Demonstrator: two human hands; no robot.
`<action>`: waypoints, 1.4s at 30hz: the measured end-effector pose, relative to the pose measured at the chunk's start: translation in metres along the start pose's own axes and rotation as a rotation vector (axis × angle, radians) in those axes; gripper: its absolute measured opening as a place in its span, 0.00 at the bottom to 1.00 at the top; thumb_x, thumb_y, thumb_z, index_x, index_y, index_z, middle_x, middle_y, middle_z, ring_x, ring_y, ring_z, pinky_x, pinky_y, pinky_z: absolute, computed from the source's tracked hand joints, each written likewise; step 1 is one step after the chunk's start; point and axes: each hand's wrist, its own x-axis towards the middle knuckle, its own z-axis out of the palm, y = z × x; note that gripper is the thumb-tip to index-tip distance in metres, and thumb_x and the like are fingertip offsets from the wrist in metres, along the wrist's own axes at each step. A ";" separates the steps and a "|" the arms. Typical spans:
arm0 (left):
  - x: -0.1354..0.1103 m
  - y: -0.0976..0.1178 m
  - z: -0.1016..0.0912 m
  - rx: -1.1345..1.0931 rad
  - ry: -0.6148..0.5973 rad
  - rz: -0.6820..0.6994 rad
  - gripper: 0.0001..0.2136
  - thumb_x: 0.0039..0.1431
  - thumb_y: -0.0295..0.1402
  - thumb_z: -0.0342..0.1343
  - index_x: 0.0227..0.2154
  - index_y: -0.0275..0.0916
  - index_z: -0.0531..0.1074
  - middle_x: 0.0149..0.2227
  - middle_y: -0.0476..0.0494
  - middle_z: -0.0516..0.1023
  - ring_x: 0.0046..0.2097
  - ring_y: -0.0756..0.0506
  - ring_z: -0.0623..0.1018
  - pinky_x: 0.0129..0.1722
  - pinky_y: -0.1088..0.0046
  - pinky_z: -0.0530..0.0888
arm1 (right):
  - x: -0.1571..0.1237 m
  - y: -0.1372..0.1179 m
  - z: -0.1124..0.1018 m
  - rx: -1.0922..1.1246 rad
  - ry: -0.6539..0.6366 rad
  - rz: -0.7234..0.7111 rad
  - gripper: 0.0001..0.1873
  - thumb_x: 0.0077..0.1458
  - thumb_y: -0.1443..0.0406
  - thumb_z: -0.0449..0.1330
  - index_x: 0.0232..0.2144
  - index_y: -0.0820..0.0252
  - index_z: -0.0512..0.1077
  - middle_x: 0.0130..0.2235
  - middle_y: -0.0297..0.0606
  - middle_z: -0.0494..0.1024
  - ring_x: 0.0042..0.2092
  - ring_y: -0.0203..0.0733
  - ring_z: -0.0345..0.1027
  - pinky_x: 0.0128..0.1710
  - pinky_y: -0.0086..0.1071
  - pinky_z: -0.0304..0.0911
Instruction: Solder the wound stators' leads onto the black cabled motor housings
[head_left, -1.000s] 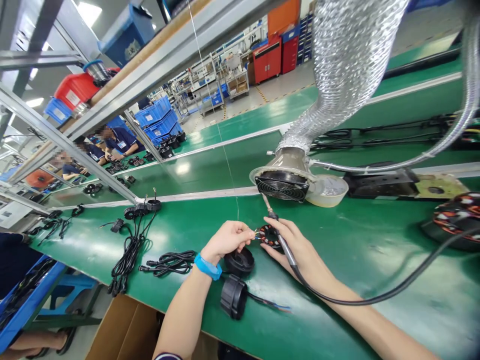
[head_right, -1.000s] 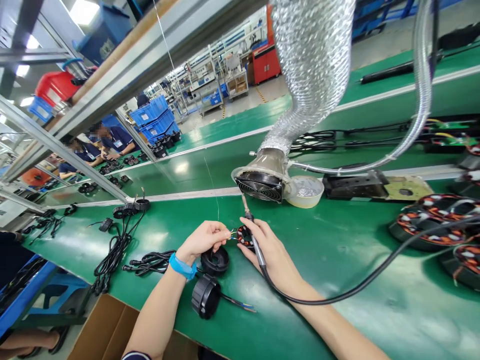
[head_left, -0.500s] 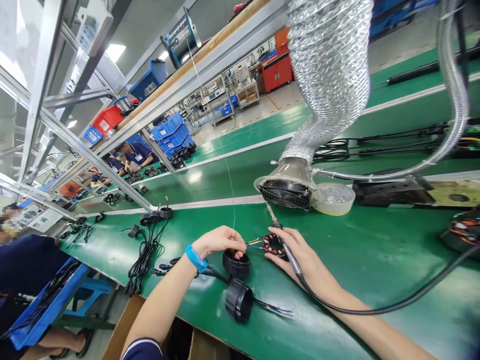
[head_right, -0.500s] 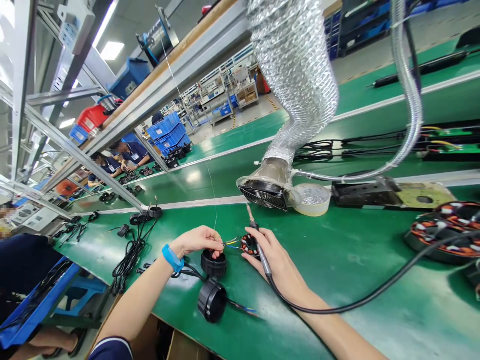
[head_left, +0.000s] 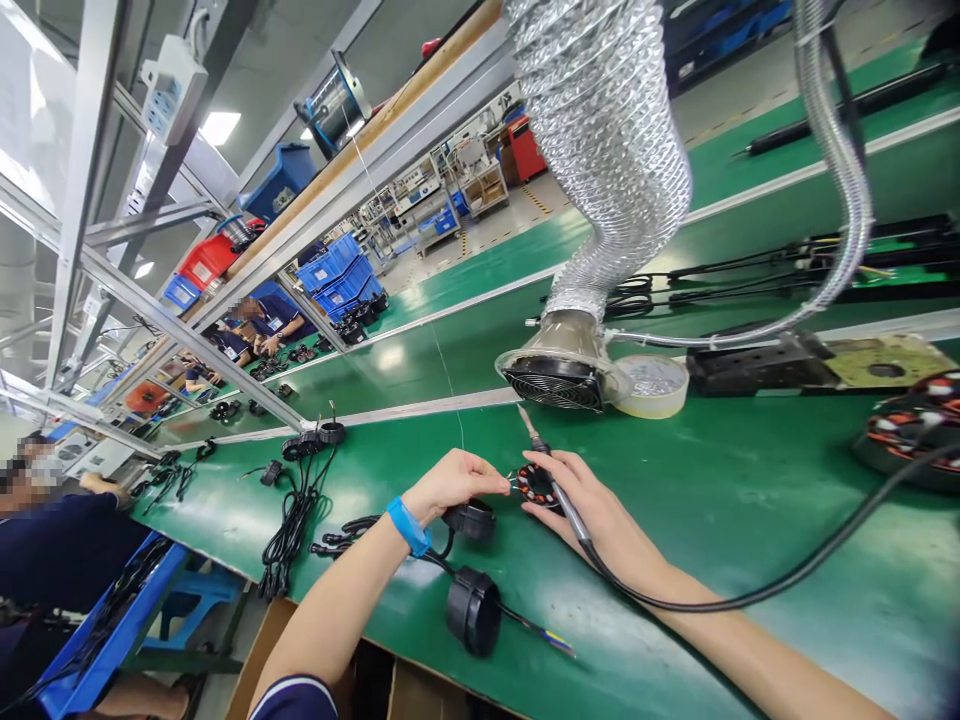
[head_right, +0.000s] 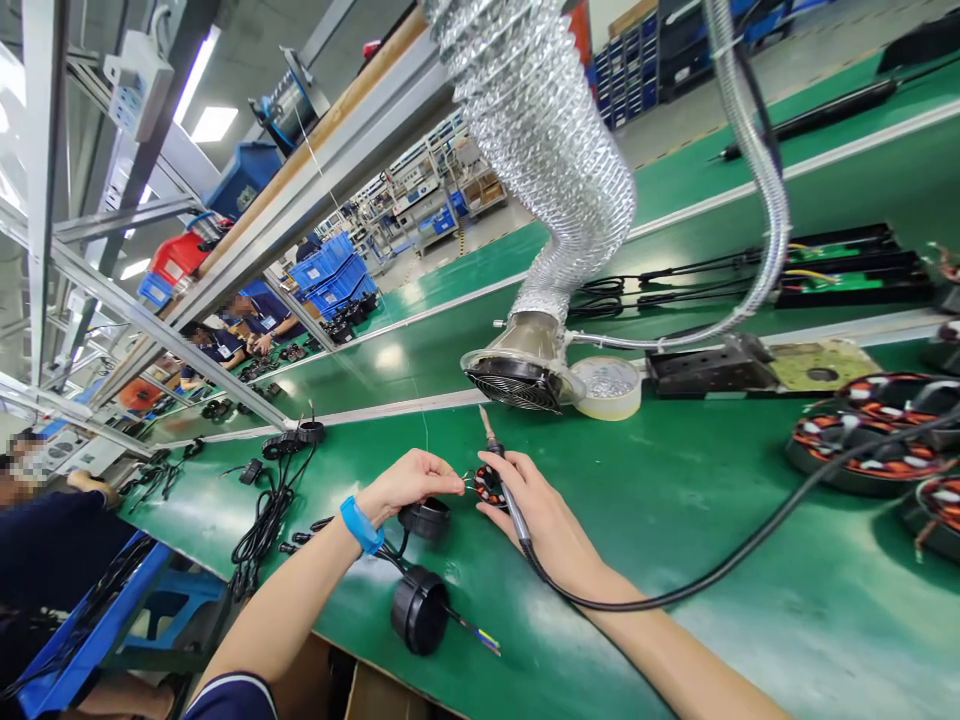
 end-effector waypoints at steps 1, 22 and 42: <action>0.000 0.002 0.000 -0.001 -0.011 -0.008 0.25 0.36 0.54 0.70 0.22 0.33 0.75 0.16 0.56 0.62 0.22 0.56 0.55 0.24 0.74 0.50 | 0.000 -0.001 0.000 -0.002 -0.001 0.001 0.25 0.63 0.62 0.58 0.61 0.51 0.60 0.52 0.45 0.70 0.46 0.47 0.75 0.44 0.38 0.73; 0.000 0.007 0.005 -0.008 -0.028 -0.002 0.29 0.35 0.55 0.69 0.16 0.38 0.60 0.17 0.58 0.53 0.23 0.56 0.50 0.25 0.71 0.45 | -0.001 -0.001 0.001 -0.031 -0.028 0.007 0.24 0.65 0.62 0.56 0.61 0.52 0.57 0.52 0.46 0.67 0.47 0.48 0.73 0.44 0.39 0.73; -0.002 0.008 0.020 -0.161 0.166 -0.058 0.18 0.49 0.45 0.65 0.27 0.30 0.78 0.14 0.57 0.56 0.20 0.56 0.51 0.23 0.73 0.45 | 0.000 -0.002 0.001 -0.038 -0.011 -0.013 0.25 0.63 0.65 0.57 0.61 0.53 0.58 0.52 0.46 0.67 0.45 0.47 0.73 0.43 0.38 0.73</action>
